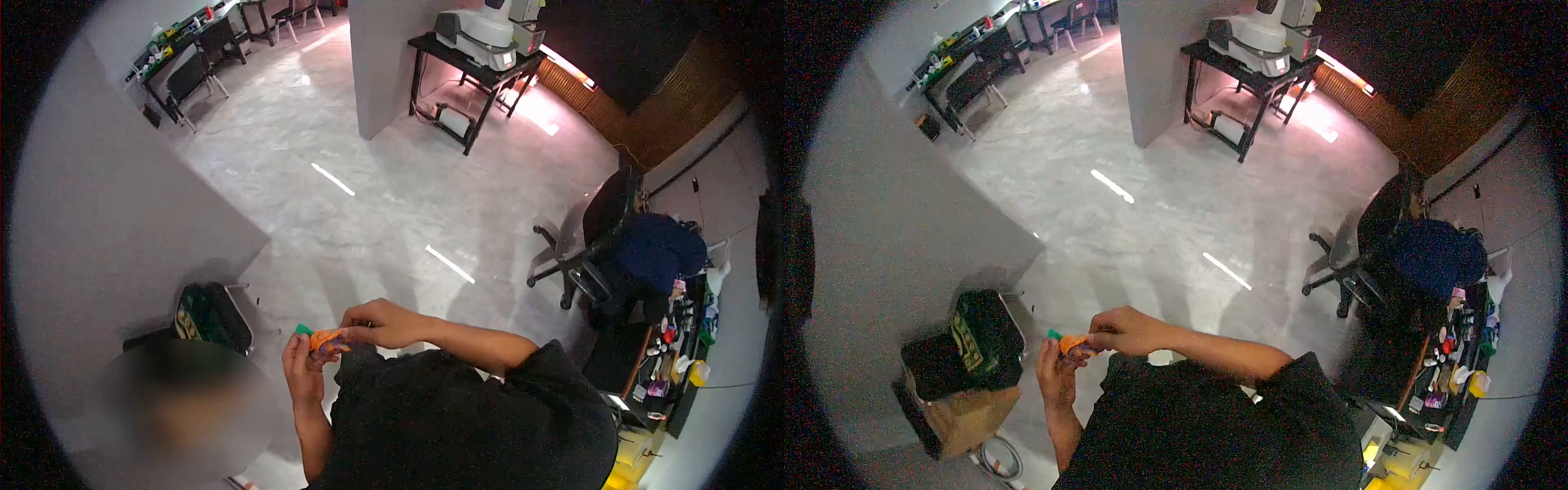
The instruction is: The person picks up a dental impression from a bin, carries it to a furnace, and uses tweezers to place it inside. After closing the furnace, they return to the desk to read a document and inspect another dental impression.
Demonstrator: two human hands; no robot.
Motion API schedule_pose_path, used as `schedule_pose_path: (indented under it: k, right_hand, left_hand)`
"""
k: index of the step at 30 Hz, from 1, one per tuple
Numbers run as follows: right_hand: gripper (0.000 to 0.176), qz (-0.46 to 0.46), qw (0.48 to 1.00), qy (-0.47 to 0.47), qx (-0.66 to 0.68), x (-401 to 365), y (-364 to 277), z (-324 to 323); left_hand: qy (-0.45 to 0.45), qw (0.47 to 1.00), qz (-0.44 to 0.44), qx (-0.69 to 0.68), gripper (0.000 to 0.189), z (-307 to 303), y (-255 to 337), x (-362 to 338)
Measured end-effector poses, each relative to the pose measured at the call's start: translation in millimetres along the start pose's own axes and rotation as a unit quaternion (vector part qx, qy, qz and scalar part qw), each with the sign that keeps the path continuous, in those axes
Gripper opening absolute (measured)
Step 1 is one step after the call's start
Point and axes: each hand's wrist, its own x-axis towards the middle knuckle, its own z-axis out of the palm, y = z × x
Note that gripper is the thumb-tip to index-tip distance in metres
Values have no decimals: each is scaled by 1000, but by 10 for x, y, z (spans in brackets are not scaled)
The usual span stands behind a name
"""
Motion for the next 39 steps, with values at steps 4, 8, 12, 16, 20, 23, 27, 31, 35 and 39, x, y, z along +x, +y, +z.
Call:
schedule_pose_path:
  k: [4, 8, 12, 16, 20, 23, 27, 31, 35, 39]
  right_hand:
    - [39, -50, 999, 16, -13, 841, 118, -389]
    - [37, 31, 990, 109, 78, 1753, 150, -711]
    - [42, 59, 975, 189, 104, 2471, 79, -1157]
    - [33, 66, 939, 241, 236, 3004, 253, -1761]
    - [23, 48, 941, 291, 165, 3630, 554, -2405]
    - [19, 71, 925, 286, 238, 4174, 622, -2979]
    - [19, 81, 909, 250, 323, 5046, 649, -3775]
    - [24, 141, 898, 119, 399, 6088, 450, -4644]
    - [39, 294, 825, -7, 482, 7402, 827, -5347]
    - [42, 353, 753, -2, 555, 8829, 1468, -5730]
  left_hand:
    - [-45, 997, -7, 59, 22, -204, 282, 981]
    - [-124, 972, -29, 196, 26, -357, 600, 2137]
    - [-241, 906, -31, 345, 28, -60, 1248, 3269]
    - [-360, 863, -111, 337, 30, 230, 1571, 4233]
    - [-376, 801, -55, 464, 36, 417, 1592, 5290]
    - [-330, 831, -108, 436, 36, 621, 1835, 5915]
    - [-237, 896, -63, 370, 35, 493, 1819, 6822]
    - [-110, 941, 23, 319, 24, 482, 2401, 7537]
    - [-66, 970, 85, 217, 24, -14, 2702, 8287]
    - [-17, 979, 155, 134, 22, -517, 3124, 9013]
